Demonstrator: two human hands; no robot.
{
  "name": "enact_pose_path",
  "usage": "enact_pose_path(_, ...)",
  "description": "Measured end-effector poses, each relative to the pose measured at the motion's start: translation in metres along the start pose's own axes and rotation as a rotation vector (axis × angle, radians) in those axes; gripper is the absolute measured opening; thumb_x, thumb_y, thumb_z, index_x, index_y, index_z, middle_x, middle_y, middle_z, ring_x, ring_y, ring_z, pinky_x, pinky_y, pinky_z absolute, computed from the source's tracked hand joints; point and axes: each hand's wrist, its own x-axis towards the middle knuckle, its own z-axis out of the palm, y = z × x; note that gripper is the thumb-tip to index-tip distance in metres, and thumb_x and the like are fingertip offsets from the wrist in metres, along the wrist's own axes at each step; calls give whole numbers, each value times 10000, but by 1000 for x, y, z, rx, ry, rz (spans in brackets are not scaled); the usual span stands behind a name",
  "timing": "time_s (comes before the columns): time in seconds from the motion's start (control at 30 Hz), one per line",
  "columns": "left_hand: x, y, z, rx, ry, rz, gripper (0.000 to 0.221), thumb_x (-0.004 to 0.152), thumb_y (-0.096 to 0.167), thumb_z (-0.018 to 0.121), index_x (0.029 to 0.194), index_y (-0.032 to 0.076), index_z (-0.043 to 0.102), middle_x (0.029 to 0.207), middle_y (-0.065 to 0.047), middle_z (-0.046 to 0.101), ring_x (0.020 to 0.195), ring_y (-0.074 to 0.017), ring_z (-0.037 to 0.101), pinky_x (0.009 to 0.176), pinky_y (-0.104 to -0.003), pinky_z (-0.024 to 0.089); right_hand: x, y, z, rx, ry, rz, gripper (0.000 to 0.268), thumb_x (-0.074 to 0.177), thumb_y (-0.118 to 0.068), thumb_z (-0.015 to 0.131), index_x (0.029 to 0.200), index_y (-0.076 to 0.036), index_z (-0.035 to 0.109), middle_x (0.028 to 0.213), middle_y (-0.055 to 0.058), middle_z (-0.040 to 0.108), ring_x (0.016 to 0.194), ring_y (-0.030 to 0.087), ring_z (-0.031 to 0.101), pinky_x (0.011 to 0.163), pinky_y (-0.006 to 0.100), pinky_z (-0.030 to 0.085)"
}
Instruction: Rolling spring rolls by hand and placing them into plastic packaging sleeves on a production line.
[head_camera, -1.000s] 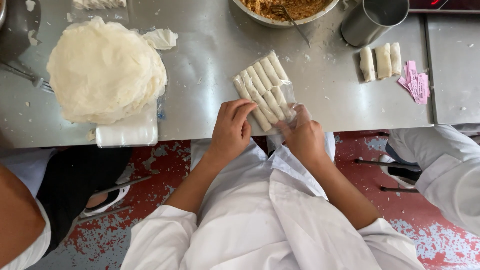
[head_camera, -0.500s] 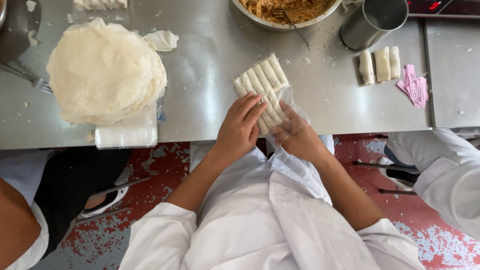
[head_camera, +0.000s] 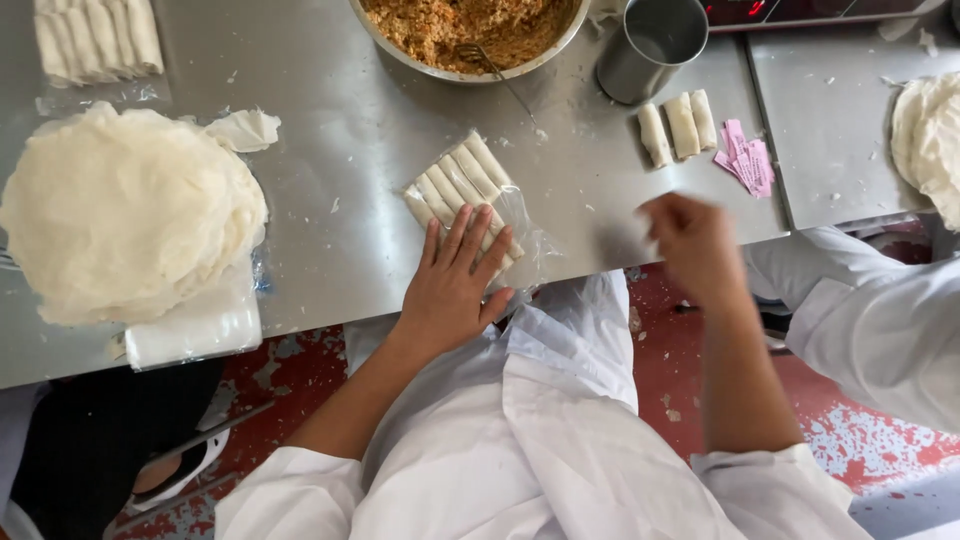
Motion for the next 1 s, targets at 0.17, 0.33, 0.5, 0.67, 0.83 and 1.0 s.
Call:
enact_pose_path(0.17,-1,1,0,22,17,-19,669,1018,560,453,1540,143,490,1626,-191,389,1542,-377,279,1227,-603,168,105,74,-40,-262,432,-184,96,1090,-296,718,1043,-247,785,736,-96,660,703,157,631,709,341,518)
enact_pose_path(0.33,-1,0,-3,-20,10,-28,668,1015,553,472,1539,139,490,1609,-197,410,1533,-384,297,1224,-611,178,100,16,-19,-423,350,-204,338,997,-436,758,1070,-106,747,888,108,711,939,393,681,838,518,511)
enact_pose_path(0.5,2,-3,-6,-134,2,-46,692,1000,557,523,1531,114,492,1611,-193,402,1529,-391,297,1221,-618,163,103,13,-17,-417,296,-145,337,984,-461,756,1015,-126,771,835,82,711,920,390,699,826,521,532)
enact_pose_path(0.67,24,3,-14,-935,227,-250,330,1041,227,547,1323,87,644,1213,-30,633,989,-152,673,902,-318,570,9,-52,-10,668,-132,-128,283,1053,-257,633,1127,9,691,954,82,715,812,108,675,725,209,590)
enact_pose_path(0.83,53,25,-2,-1602,27,-346,353,1013,171,679,1336,45,610,1107,-54,620,853,-62,659,800,-236,612,-27,-53,30,590,-443,-194,301,1020,-244,613,1064,24,741,832,128,721,755,147,663,726,284,570)
enact_pose_path(1.0,45,20,13,-1633,9,-477,240,952,147,756,1158,59,670,904,39,606,788,-41,658,687,-196,603,9,-56,4,37,-150,-10,208,1016,-286,621,1156,-246,769,931,108,759,926,303,702,926,472,505)
